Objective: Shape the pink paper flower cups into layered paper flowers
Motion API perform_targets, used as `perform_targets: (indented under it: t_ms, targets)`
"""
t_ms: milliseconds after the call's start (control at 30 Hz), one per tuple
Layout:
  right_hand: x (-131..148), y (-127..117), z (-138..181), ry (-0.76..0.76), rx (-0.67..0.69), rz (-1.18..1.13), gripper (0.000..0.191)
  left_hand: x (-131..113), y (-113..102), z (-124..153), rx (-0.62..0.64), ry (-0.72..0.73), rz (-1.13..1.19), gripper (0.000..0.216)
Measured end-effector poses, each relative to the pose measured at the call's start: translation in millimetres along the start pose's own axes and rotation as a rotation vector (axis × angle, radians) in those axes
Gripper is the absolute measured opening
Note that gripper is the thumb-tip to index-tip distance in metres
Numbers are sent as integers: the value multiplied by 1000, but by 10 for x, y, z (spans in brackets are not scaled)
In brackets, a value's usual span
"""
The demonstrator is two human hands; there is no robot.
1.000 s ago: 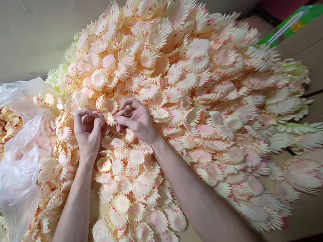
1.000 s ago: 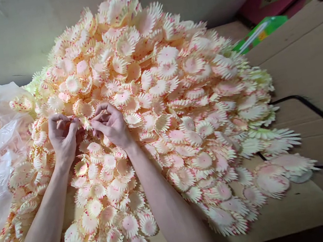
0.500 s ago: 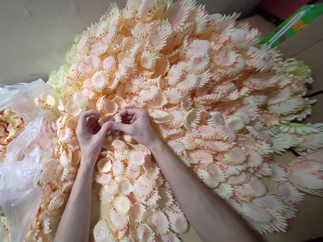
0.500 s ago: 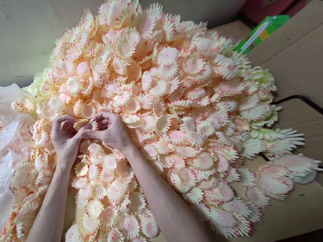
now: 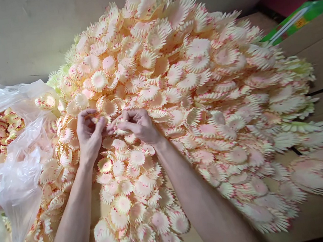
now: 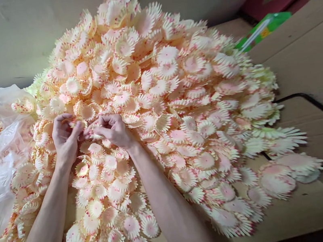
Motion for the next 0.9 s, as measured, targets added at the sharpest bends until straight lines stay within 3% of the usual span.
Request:
perform_targets:
  t_ms: [167, 300, 533, 900]
  targets:
    - [31, 48, 21, -23, 97, -141, 39, -43, -55, -9, -54, 63, -65, 31]
    - [25, -2, -2, -34, 24, -110, 47, -69, 54, 28, 56, 52, -88, 29]
    - [-52, -47, -45, -13, -98, -126, 30, -66, 141, 94, 233, -107, 84, 24]
    - [8, -44, -38, -42, -65, -113, 19, -79, 210, 99, 299, -44, 79, 30]
Point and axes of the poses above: each hand's wrist, its own z-axis away from the middle knuckle, its own y-axis out of the palm, x = y × z, the point moved 7 cm from there along -z, towards the middle knuckle, and after that the axes turned 1 degree about -x, right-handed, at the moved point
